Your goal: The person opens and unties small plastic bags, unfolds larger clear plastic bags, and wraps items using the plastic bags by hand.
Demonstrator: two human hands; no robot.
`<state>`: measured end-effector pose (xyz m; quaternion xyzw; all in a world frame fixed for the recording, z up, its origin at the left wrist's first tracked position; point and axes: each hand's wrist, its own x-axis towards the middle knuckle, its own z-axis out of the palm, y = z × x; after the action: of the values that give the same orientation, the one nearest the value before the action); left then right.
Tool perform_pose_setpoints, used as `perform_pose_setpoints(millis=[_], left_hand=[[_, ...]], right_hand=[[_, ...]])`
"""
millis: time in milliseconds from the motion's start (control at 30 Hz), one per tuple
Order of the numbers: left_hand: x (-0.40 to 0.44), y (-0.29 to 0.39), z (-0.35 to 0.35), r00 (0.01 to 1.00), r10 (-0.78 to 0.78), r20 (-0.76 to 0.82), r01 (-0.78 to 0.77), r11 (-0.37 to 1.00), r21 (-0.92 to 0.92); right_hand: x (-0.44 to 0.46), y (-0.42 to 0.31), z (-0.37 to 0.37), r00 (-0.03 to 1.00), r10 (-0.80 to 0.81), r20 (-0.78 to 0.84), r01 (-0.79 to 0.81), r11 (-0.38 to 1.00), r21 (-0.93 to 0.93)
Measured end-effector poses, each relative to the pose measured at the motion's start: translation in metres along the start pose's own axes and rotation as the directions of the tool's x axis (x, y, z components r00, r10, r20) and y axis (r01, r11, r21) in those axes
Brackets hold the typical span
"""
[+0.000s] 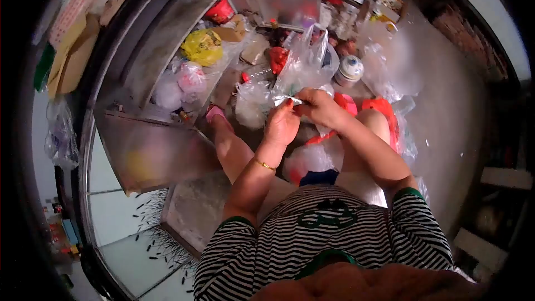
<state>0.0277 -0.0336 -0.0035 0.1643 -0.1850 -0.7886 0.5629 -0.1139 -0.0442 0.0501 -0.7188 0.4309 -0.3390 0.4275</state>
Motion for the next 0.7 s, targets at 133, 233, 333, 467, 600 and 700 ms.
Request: perform_pose_setpoints(millis=[133,233,333,467,600,700], left_hand=[[0.024,0.024,-0.025,0.998,0.008,-0.06,-0.008,1.0,0.006],[0.045,0.028,-0.047,0.992,0.004,-0.127,-0.009,0.999,-0.033],[0.061,0.042,-0.05,0.972,-0.095,-0.216,0.066,0.988,-0.137],[0.082,0.049,-0.057,0.952,-0.068,-0.297,0.026,0.989,-0.145],[0.085,0.055,-0.081,0.969,-0.176,-0.173,0.128,0.958,-0.256],[0.083,0.05,-0.073,0.981,-0.114,-0.155,0.078,0.972,-0.221]], right_hand=[[0.046,0.036,0.016,0.982,0.061,0.181,-0.087,0.986,0.139],[0.062,0.039,0.03,1.0,0.019,-0.007,-0.019,1.0,0.0],[0.075,0.03,0.047,0.98,0.001,-0.2,-0.031,0.988,-0.15],[0.095,0.033,0.054,0.922,-0.31,-0.231,0.14,0.824,-0.548],[0.109,0.046,0.06,0.925,-0.353,-0.139,0.223,0.803,-0.553],[0.112,0.055,0.059,0.923,-0.354,-0.154,0.228,0.822,-0.522]])
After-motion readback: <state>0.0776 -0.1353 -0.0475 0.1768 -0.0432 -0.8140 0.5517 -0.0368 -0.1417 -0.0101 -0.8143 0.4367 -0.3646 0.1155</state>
